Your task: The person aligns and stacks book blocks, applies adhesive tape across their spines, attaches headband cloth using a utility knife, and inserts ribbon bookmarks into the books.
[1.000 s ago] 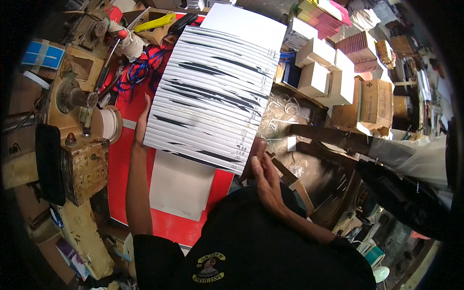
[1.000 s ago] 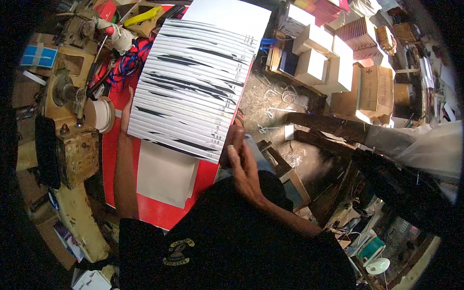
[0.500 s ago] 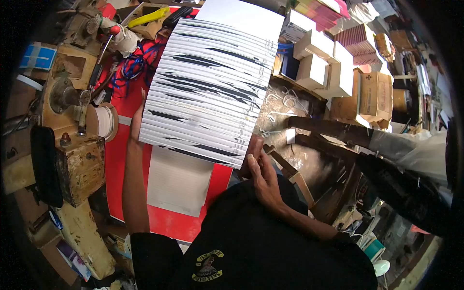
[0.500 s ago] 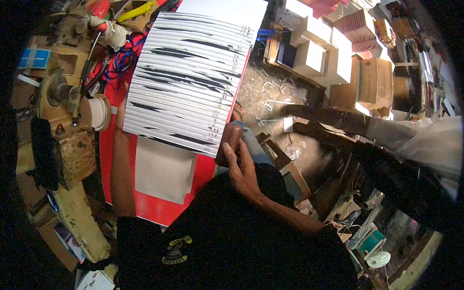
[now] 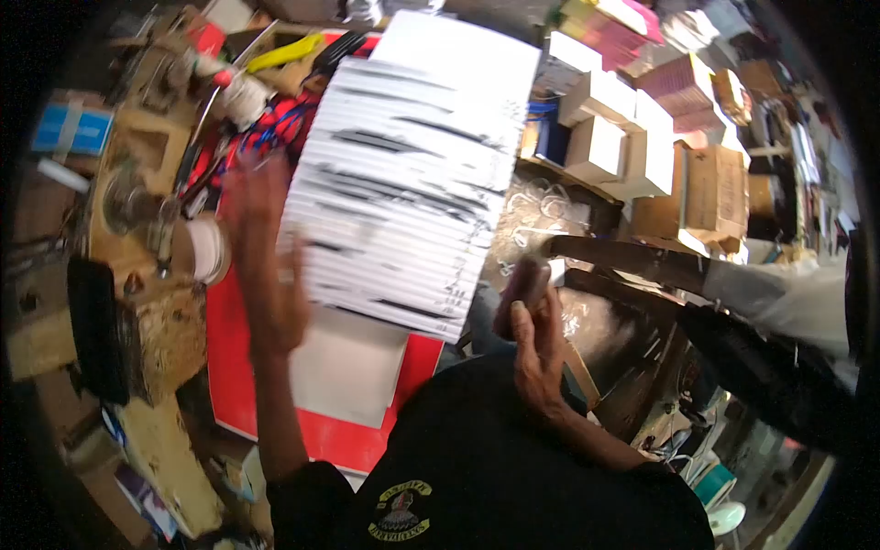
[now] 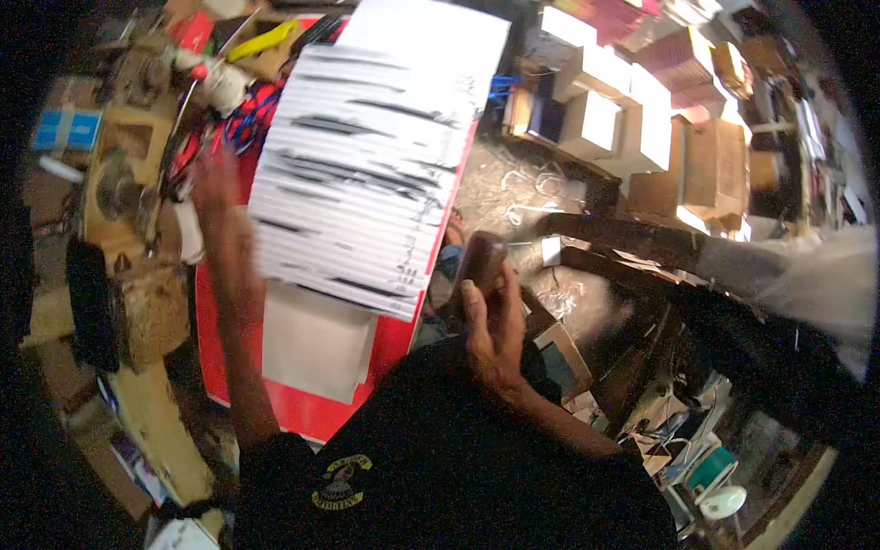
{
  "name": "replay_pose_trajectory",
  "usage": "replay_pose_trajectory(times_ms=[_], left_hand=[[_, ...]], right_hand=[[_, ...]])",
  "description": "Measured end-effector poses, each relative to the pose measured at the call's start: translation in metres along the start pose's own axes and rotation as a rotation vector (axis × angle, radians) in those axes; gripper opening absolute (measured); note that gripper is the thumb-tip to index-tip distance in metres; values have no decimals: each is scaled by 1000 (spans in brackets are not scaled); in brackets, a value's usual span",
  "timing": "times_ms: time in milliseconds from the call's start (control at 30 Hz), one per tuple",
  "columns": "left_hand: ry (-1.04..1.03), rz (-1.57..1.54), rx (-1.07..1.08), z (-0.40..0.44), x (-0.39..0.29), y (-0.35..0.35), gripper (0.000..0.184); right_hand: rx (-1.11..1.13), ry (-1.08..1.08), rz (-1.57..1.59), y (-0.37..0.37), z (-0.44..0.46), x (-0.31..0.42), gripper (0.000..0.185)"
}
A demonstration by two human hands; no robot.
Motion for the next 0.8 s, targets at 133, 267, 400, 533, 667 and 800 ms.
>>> replay_pose_trajectory(times_ms=[133, 267, 400, 533, 667, 800], left_hand=[[82, -582, 10, -4, -39, -15, 60], [72, -557, 54, 0, -41, -19, 61], [72, -562, 51, 0, -42, -20, 60], [77, -599, 62, 3, -43, -18, 59], [77, -581, 116, 5, -44, -17, 59], [78, -592, 159, 9, -44, -16, 59]], right_hand=[[47, 295, -181, -6, 2, 40, 61], [307, 901, -626, -43, -6, 110, 63], [572, 1251, -962, -81, -28, 126, 59], [773, 1267, -1074, -94, -18, 100, 61], [764, 1301, -1044, -91, -7, 102, 61], [731, 1244, -1085, -88, 13, 104, 61]])
Point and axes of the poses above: each hand's wrist, its own z-axis towards the middle knuckle, its own y-axis out of the back of the hand, x = y × z, the point moved 10 cm from there along z, towards the middle knuckle, and after that the axes turned 8 degrees about -z, right-handed, at the moved point
